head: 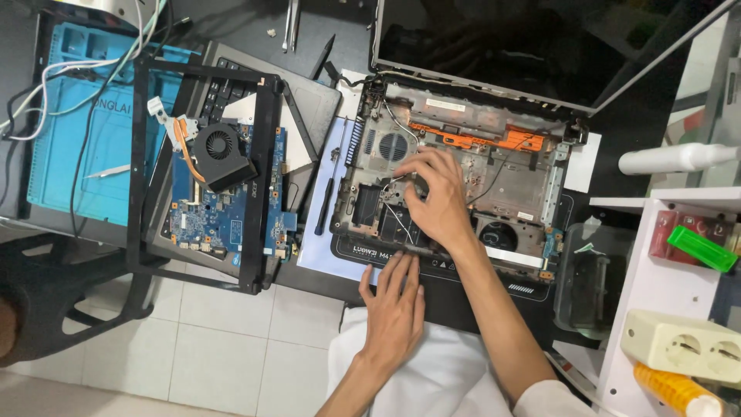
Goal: The person works on the internal components of a disassembled laptop, manipulating wires and connectors near the cooling fan and motherboard. They then lift and reposition the screen assembly and handle the laptop's frame and bezel.
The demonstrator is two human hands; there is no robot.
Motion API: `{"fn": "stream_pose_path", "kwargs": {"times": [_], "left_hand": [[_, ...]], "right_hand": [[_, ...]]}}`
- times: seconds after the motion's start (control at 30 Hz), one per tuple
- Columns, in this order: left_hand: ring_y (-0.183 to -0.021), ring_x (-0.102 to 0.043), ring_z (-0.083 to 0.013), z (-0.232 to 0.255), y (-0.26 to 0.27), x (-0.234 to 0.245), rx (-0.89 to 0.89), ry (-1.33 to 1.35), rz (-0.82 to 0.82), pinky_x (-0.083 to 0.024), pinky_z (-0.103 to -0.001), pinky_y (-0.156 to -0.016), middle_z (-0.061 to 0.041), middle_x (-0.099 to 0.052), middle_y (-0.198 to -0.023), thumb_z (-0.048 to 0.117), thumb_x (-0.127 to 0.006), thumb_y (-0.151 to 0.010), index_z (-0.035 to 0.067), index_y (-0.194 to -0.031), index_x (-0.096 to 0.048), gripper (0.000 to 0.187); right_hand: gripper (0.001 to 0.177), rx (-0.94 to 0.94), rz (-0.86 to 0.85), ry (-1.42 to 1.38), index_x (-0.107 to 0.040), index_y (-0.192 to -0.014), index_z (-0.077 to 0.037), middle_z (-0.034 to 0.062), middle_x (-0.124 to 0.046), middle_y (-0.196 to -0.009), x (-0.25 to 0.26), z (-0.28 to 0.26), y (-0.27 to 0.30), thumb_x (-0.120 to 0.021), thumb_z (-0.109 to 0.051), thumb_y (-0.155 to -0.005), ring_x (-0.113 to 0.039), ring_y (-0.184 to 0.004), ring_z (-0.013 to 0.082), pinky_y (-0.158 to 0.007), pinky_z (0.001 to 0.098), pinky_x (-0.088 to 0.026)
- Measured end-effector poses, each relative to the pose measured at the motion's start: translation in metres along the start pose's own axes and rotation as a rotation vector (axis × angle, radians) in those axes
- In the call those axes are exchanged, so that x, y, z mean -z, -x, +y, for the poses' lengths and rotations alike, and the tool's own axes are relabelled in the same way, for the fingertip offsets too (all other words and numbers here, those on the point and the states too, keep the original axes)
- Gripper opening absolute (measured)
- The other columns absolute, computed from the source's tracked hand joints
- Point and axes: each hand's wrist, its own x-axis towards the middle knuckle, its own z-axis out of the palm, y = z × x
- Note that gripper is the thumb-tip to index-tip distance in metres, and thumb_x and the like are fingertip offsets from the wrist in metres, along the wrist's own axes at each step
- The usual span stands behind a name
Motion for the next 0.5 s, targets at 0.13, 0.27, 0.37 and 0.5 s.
{"fn": "stream_pose_path", "kwargs": {"times": [0.13,0.27,0.37,0.5], "left_hand": [[-0.142,-0.043,-0.0288,0.009,0.004,-0.001,-0.043,0.001,-0.025,-0.016,-0.06,-0.117,-0.014,-0.054,-0.146,0.01,-0.06,-0.094,-0.004,-0.141,-0.055,0.049],[-0.136,-0.049,-0.0273,0.011,0.0,0.003,-0.134,0.049,-0.068,-0.017,-0.059,-0.117,-0.01,-0.061,-0.139,0.011,-0.062,-0.093,0.0,-0.132,-0.062,0.04],[-0.124,-0.057,-0.0235,0.003,0.0,0.002,-0.21,0.098,-0.078,-0.024,-0.057,-0.116,-0.004,-0.067,-0.123,0.012,-0.067,-0.093,0.006,-0.116,-0.068,0.024],[-0.103,-0.061,-0.0223,0.001,-0.013,0.015,-0.23,0.107,0.07,-0.038,-0.047,-0.104,-0.001,-0.068,-0.105,0.012,-0.074,-0.093,0.01,-0.098,-0.069,0.008]], "right_hand": [[0.017,0.004,-0.028,-0.004,-0.075,-0.097,-0.009,0.0052,-0.068,-0.115,0.005,-0.003,0.001,-0.066,-0.001,-0.085,-0.053,-0.133,0.0328,-0.122,0.0555,-0.03],[0.017,0.044,-0.054,0.038,-0.077,-0.097,-0.011,0.0049,-0.067,-0.12,0.007,-0.003,0.004,-0.068,-0.003,-0.086,-0.052,-0.134,0.0321,-0.125,0.0575,-0.025],[0.022,0.066,-0.089,0.038,-0.08,-0.099,-0.015,0.0054,-0.066,-0.126,0.008,0.0,0.009,-0.068,-0.003,-0.085,-0.048,-0.139,0.0339,-0.126,0.0583,-0.022],[0.033,0.125,-0.126,0.075,-0.08,-0.111,-0.017,0.0103,-0.059,-0.14,0.008,0.0,0.018,-0.068,-0.003,-0.084,-0.04,-0.145,0.0377,-0.124,0.0599,-0.018]]}}
